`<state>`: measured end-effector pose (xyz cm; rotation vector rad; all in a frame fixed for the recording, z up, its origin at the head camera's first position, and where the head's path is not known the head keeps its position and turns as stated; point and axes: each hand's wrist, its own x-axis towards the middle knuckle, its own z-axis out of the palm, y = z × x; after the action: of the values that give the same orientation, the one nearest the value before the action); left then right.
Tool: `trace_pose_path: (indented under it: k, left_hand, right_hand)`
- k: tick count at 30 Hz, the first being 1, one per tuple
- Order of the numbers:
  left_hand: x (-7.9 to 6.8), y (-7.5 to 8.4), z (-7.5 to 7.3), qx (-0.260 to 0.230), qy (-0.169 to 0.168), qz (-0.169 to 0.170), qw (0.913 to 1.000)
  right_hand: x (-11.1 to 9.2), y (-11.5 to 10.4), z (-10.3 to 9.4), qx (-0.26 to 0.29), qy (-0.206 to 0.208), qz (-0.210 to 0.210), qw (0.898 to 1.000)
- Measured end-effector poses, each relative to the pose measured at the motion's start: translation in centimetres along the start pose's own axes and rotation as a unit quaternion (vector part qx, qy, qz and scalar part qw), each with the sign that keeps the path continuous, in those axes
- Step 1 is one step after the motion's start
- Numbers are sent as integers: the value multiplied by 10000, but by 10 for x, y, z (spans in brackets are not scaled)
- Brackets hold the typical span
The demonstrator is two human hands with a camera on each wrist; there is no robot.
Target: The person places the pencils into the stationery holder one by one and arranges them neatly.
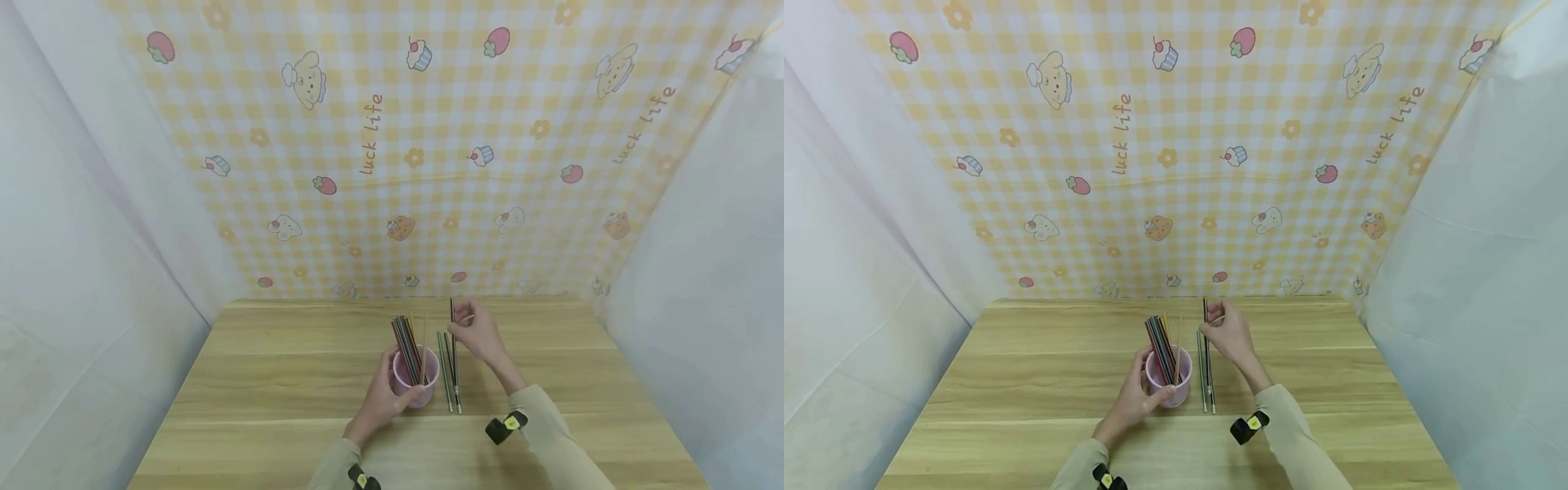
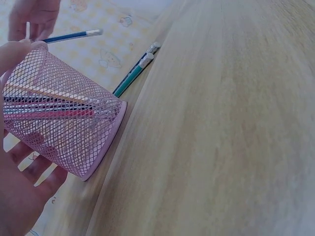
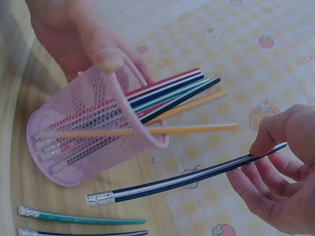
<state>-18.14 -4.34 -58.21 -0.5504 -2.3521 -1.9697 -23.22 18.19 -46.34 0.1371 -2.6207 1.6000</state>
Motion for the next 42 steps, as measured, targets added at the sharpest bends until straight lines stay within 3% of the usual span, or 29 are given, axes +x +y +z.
trace_pose_path:
  k: [14,20,25,32,41,42]
  left_hand:
    - [-2,1,-1,-69,-112,5,9999]
    - [-2,1,-1,-3,-30,-6,10000]
    - [-2,9,0,97,-12,-4,10000]
    - [-6,38,-6,4,-85,34,10000]
    - [-7,41,-5,-145,41,96,9998]
    - [-6,35,-4,-150,52,142,9998]
  right_hand:
    - [-5,-43,-3,-55,271,-512,9983]
    - [-3,-51,1,303,397,-812,9954]
    - [-1,-49,10,483,521,-1041,9920]
    - [2,-39,23,574,583,-1088,9907]
    - [1,-21,35,464,543,-831,9940]
    - [0,-20,36,453,507,-826,9943]
